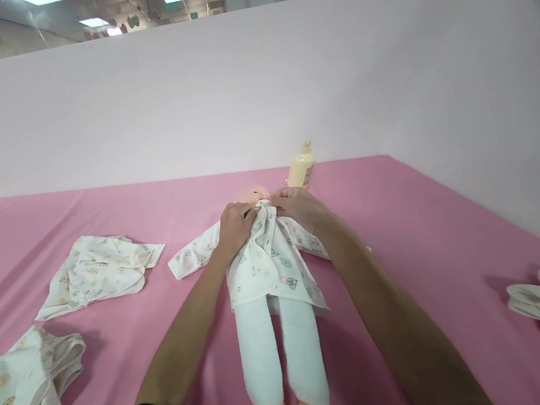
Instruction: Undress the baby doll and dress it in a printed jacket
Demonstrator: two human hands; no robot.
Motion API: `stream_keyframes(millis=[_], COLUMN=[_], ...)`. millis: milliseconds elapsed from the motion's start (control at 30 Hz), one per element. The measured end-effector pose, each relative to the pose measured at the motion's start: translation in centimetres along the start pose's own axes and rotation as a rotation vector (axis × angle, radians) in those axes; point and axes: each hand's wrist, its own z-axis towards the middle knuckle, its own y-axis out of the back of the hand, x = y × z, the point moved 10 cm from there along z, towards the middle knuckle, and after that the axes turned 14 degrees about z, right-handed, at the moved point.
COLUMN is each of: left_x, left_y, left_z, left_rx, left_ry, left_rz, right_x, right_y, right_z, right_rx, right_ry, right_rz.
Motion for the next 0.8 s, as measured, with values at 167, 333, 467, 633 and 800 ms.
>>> stream_keyframes(millis=[167, 333, 467, 633, 800], left_x=[-0.2, 0.0, 0.5, 0.4, 0.1], left_y=[0.1, 0.0, 0.1, 0.1, -0.1], left_z=[0.0, -0.1, 0.0, -0.1, -0.2], left_rx=[-0.028, -0.026, -0.039, -0.058, -0.064], left_ry=[-0.021, -0.002, 0.036, 0.023, -0.014], left_rz=[-0.008, 0.002, -0.034, -0.019, 0.043], right_x=[0.6, 0.4, 0.0, 0.3, 1.0], right_y=[-0.5, -0.7, -0.5, -0.4, -1.0], right_z=[-0.6, -0.6, -0.4, -0.6, -1.2], right_rx=[0.026, 0.039, 0.04, 0.027, 0.039], right_ry=[-0.004, -0.014, -0.017, -0.006, 0.017], right_rz=[0.056, 0.034, 0.019, -0.014, -0.066])
